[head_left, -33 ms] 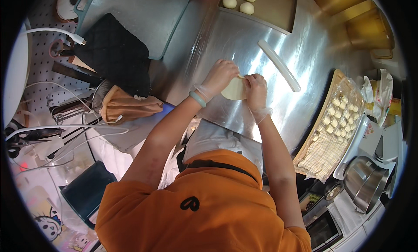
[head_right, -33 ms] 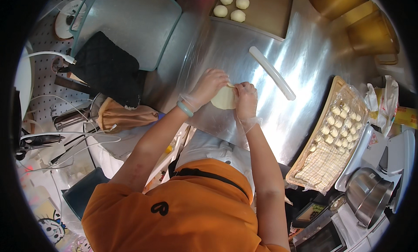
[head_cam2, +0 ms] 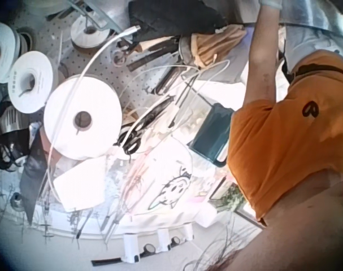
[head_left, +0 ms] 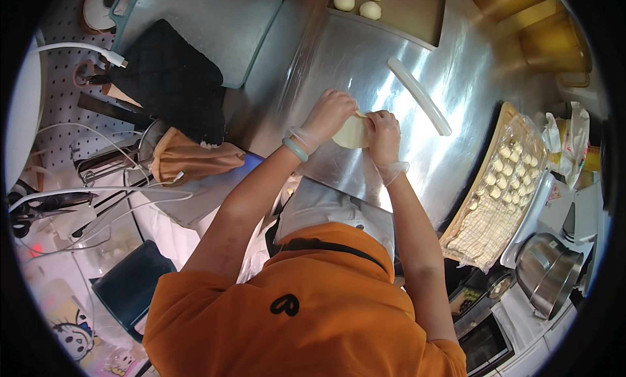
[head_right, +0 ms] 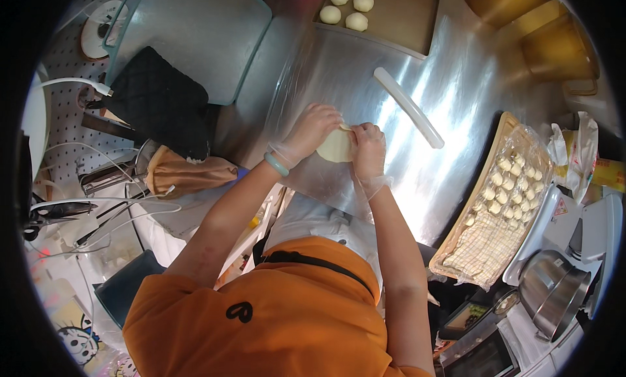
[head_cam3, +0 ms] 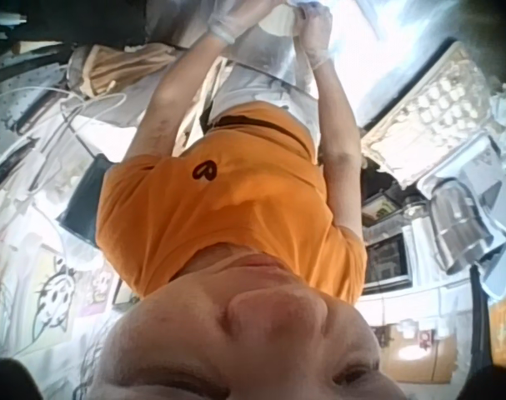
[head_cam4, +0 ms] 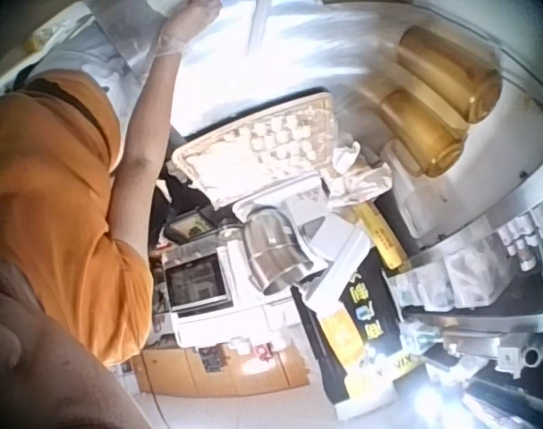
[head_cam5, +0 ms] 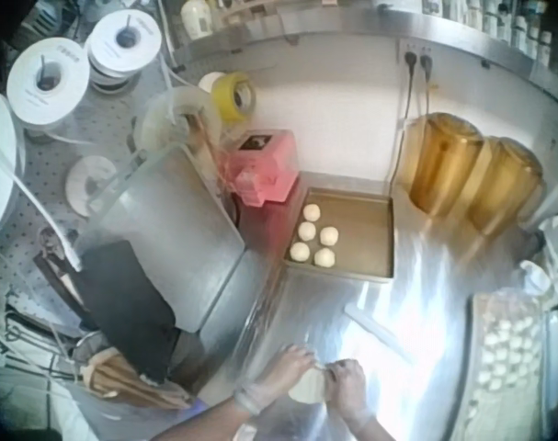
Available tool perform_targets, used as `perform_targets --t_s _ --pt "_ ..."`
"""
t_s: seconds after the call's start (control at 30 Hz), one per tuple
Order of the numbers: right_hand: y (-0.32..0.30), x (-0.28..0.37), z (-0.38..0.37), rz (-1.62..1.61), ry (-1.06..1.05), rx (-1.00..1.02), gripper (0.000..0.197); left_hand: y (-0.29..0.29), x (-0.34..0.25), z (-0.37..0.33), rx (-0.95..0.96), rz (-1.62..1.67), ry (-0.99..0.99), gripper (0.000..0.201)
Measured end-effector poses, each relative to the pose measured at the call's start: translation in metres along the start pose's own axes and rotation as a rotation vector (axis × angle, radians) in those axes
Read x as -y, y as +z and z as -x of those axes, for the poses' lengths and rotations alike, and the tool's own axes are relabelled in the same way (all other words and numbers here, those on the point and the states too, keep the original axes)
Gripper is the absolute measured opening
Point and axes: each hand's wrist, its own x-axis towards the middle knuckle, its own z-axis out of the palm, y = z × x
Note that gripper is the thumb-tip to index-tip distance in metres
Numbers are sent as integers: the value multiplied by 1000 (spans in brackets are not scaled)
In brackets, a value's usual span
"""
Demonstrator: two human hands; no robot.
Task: The person uses a rolling pin to flatten dough, places a filling inside, and seals the edges to form a pastry, then places the finished item on a tray.
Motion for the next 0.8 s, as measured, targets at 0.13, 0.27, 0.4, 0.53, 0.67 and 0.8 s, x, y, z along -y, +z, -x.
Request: perform_targets --t_s 0.13,0.27,0.4,0.53,0.67,0.8 --pt "-2 8 13 -10 -11 16 11 -15 -16 14 12 -16 -16 15" --pt "-7 20 26 -7 -41 44 12 -20 -26 35 -39 -64 -22 18" --pt "-4 24 41 -28 -62 46 13 -23 -36 51 -60 -64 -42 18" --pt "-4 28 53 -41 -85 52 14 -25 -42 66 -74 -57 -63 18" --pt "-9 35 57 -45 -130 66 13 -29 -48 78 -74 -57 -74 18" --pt "-13 41 63 -71 -176 61 12 -33 -53 87 -63 -71 -79 18"
